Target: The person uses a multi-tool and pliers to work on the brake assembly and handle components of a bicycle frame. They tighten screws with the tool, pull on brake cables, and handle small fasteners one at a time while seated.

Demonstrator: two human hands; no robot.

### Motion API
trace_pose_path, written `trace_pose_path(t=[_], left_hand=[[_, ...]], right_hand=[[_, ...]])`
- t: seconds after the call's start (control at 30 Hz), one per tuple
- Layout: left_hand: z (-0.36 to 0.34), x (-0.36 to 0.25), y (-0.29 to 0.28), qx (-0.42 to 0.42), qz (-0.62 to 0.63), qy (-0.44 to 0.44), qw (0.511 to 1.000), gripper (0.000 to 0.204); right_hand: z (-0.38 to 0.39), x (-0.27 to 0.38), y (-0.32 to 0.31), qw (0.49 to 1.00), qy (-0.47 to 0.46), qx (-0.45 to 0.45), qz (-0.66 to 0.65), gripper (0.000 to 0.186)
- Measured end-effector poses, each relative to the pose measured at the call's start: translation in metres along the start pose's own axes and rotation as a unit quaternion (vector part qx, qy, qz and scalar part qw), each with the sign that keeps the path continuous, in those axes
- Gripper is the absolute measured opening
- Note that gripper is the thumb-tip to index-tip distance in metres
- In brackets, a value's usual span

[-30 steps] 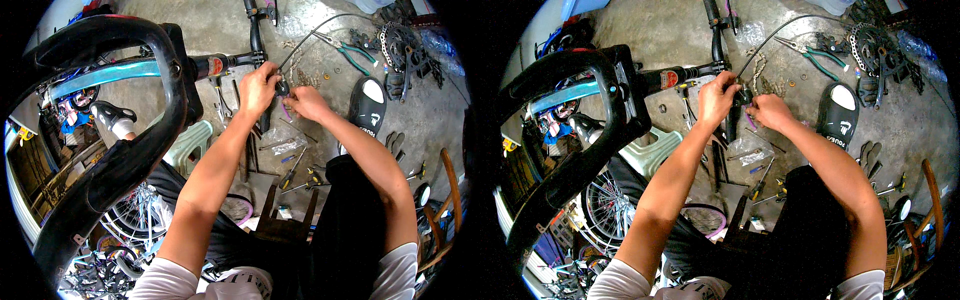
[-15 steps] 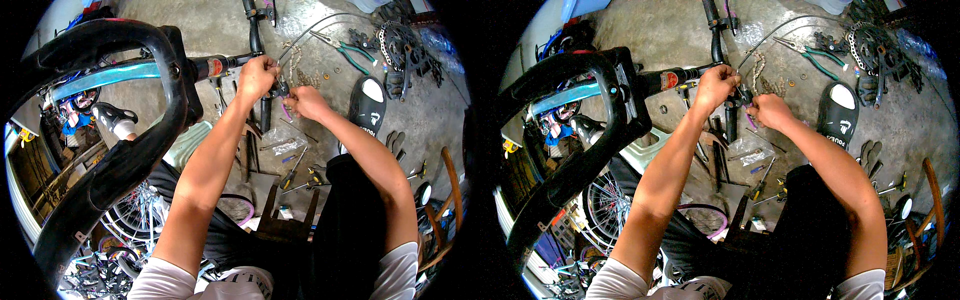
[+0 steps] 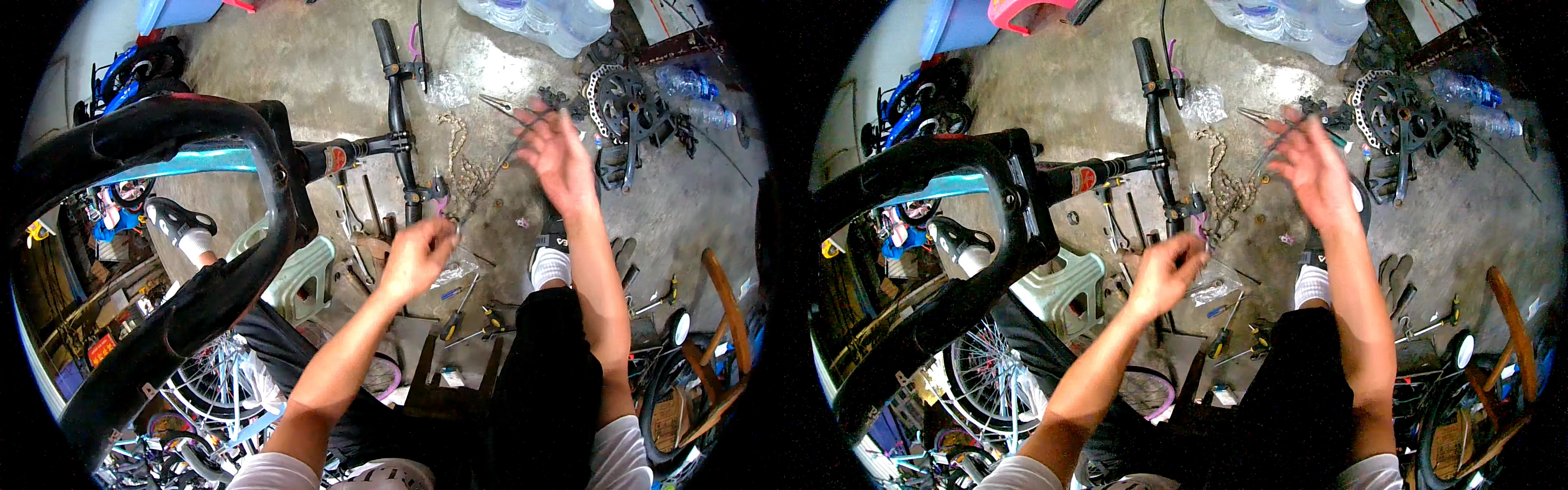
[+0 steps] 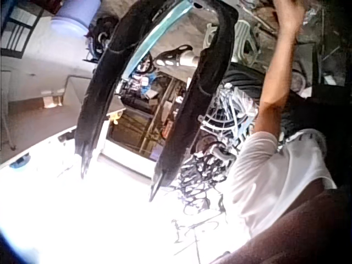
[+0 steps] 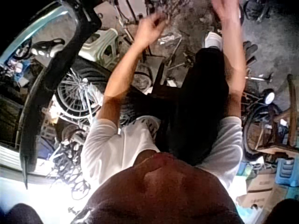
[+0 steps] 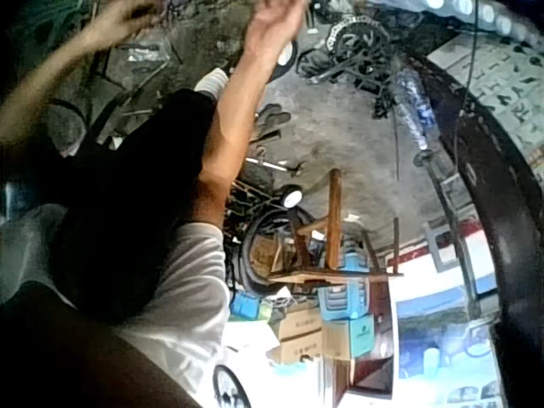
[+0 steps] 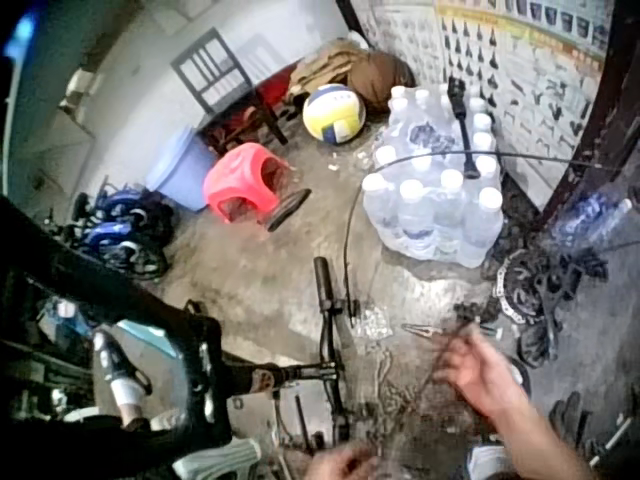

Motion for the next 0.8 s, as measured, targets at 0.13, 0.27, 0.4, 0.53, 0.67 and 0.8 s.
trace_pose_path(t=[0.13,0.27,0.4,0.53,0.67,0.8], left_hand=[[0.034,0.004,0.017,0.008,-0.035,-0.029,0.999,0.016],[0.045,0.015,0.027,-0.025,-0.028,0.01,0.999,0.018],[0.037,0.026,0.026,-0.034,-0.059,-0.037,0.997,0.025],[0.011,0.065,0.023,-0.139,-0.064,-0.097,0.983,0.022],[-0.013,0.07,0.014,-0.261,-0.117,-0.126,0.95,0.033],[-0.025,0.09,0.019,-0.266,-0.094,-0.168,0.945,0.046]], right_hand=[[0.016,0.031,-0.04,0.983,-0.148,-0.107,0.008,0.042],[0.063,0.058,-0.024,0.952,-0.246,-0.134,0.12,0.034],[0.079,0.135,-0.085,0.891,-0.307,-0.246,0.227,0.04],[0.079,0.188,-0.182,0.84,-0.285,-0.406,0.22,0.052],[0.104,0.176,-0.175,0.699,-0.367,-0.5,0.356,0.049],[0.104,0.107,-0.106,0.734,-0.343,-0.332,0.483,0.033]])
Point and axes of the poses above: each hand's wrist, its own z-axis away from the middle knuckle, its own y-axis out of the palm, x = y × z, the point moved 2 cm from there along -z, towards the middle knuckle
